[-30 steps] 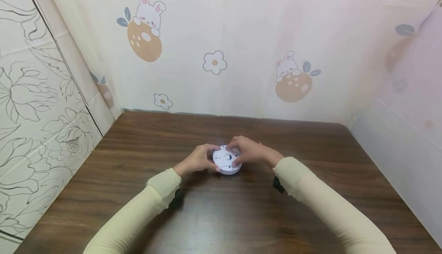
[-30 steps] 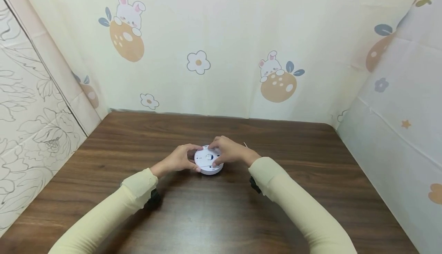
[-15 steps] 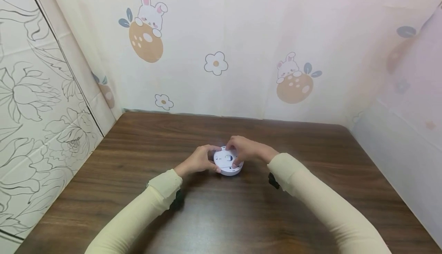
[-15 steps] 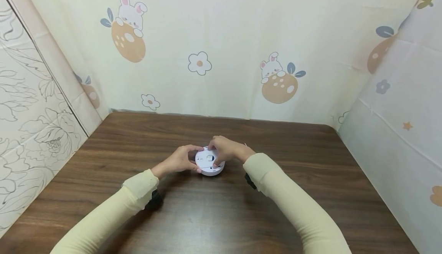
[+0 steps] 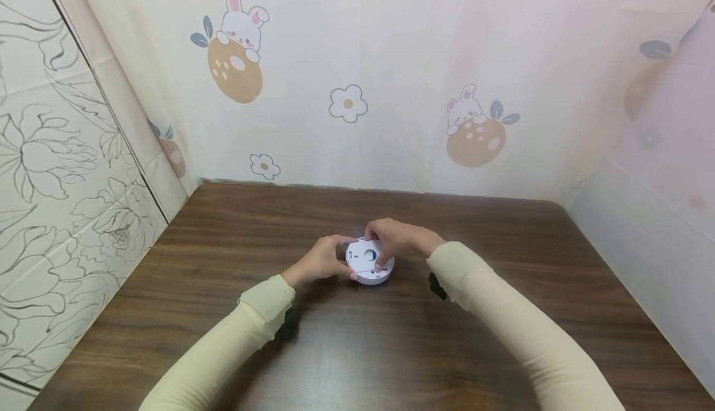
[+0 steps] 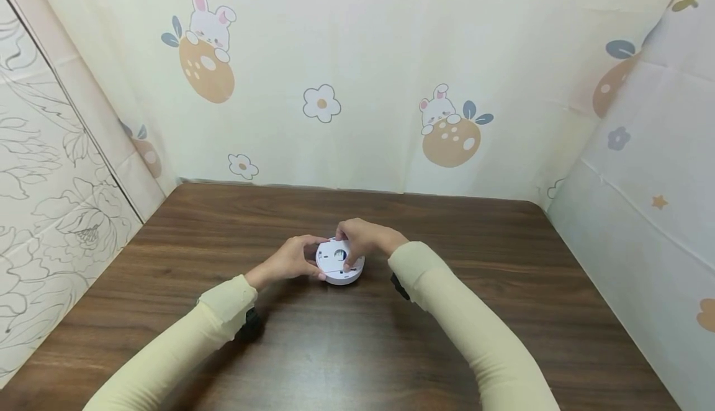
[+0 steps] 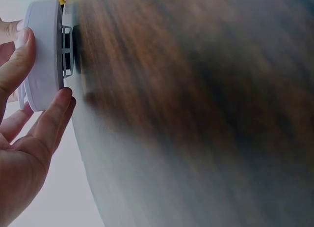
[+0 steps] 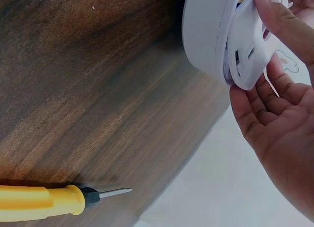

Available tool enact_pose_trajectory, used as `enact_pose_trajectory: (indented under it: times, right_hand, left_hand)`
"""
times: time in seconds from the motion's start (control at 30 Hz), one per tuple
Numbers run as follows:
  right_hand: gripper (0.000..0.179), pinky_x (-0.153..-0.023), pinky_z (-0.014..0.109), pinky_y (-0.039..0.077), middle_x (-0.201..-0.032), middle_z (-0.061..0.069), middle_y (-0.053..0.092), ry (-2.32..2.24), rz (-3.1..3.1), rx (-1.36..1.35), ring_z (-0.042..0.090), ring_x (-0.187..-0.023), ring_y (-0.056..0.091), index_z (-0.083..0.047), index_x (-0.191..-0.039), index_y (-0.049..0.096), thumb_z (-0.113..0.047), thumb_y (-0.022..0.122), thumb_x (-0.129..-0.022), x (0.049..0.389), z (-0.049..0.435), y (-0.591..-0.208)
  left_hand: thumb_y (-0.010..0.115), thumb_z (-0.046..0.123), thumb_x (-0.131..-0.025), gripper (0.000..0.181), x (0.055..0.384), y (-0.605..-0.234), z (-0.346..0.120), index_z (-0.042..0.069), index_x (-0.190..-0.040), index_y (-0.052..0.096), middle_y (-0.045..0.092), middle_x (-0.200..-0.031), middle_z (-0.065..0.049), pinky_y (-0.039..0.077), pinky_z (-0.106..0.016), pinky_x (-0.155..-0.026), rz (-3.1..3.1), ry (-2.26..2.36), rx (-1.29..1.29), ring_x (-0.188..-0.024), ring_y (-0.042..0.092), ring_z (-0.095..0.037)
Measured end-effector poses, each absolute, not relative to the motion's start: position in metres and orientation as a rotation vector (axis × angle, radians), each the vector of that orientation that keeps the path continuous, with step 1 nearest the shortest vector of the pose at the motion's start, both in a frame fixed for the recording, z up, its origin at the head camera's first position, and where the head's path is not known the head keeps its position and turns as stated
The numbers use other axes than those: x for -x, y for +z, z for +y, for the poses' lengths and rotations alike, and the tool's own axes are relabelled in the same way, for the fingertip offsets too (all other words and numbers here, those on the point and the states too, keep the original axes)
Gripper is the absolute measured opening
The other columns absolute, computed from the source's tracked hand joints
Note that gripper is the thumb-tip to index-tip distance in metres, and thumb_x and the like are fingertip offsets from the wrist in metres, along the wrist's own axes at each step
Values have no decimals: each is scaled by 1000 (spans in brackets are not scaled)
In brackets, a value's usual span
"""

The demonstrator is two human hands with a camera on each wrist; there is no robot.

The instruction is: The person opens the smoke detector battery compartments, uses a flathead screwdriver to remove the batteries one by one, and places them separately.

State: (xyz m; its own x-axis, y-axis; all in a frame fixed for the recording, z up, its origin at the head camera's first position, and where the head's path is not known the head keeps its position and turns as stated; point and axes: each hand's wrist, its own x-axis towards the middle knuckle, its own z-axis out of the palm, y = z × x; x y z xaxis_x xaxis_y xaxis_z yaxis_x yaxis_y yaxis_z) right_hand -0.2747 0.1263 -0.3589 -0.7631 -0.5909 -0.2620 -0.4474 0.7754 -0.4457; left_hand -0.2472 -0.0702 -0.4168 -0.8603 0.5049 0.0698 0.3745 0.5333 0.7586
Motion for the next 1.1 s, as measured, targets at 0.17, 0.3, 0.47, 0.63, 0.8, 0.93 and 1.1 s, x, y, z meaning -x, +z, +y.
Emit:
enact_pose_trajectory:
  times: [0.17, 0.3, 0.47, 0.63, 0.8, 0.93, 1.1]
  right_hand:
    - [44, -78, 25, 45, -93, -5, 53, -522, 2570, 822, 12, -87, 49, -15, -97, 56, -24, 80, -61, 281, 130, -361]
    - [27, -76, 26, 48, -91, -4, 59, -653, 2516, 843, 13, -83, 53, -14, -98, 63, -17, 72, -72, 286, 136, -362]
    - [16, -75, 27, 50, -91, -4, 63, -790, 2484, 858, 11, -82, 57, -14, -96, 67, -11, 63, -81, 292, 143, -363]
    - [14, -74, 27, 50, -89, -4, 64, -843, 2460, 863, 11, -81, 58, -15, -93, 68, -9, 60, -83, 296, 147, -365]
    - [13, -74, 28, 50, -88, -3, 65, -903, 2420, 844, 14, -81, 58, -15, -91, 69, -10, 61, -83, 301, 150, -368]
    - [14, -73, 29, 50, -88, -2, 65, -926, 2416, 850, 15, -81, 58, -13, -92, 69, -9, 61, -82, 304, 152, -366]
    - [14, -73, 29, 49, -88, 1, 66, -974, 2404, 829, 16, -81, 58, -10, -93, 69, -8, 60, -82, 303, 155, -359]
  left_hand:
    - [82, 32, -56, 75, 247, -419, -71, 8, -120, 53, 55, -115, -2, 41, -33, -91, 2616, 1229, -750, -99, 48, -12]
    - [82, 34, -56, 75, 247, -419, -71, 8, -120, 53, 55, -116, -2, 40, -36, -92, 2619, 1226, -754, -101, 48, -12]
    - [81, 34, -56, 74, 247, -419, -71, 9, -120, 53, 55, -115, -1, 40, -37, -93, 2614, 1230, -742, -102, 48, -13]
    - [82, 33, -56, 74, 247, -419, -70, 7, -120, 53, 56, -113, -1, 41, -34, -91, 2617, 1229, -734, -101, 49, -12]
    - [83, 30, -55, 71, 248, -418, -69, 6, -117, 55, 59, -106, 0, 43, -29, -86, 2598, 1251, -755, -93, 51, -10]
    - [83, 30, -55, 70, 248, -418, -69, 7, -115, 56, 59, -103, 2, 44, -28, -84, 2600, 1249, -762, -89, 51, -10]
    - [83, 28, -55, 65, 249, -418, -68, 9, -111, 58, 60, -98, 4, 45, -27, -80, 2598, 1257, -780, -85, 51, -11]
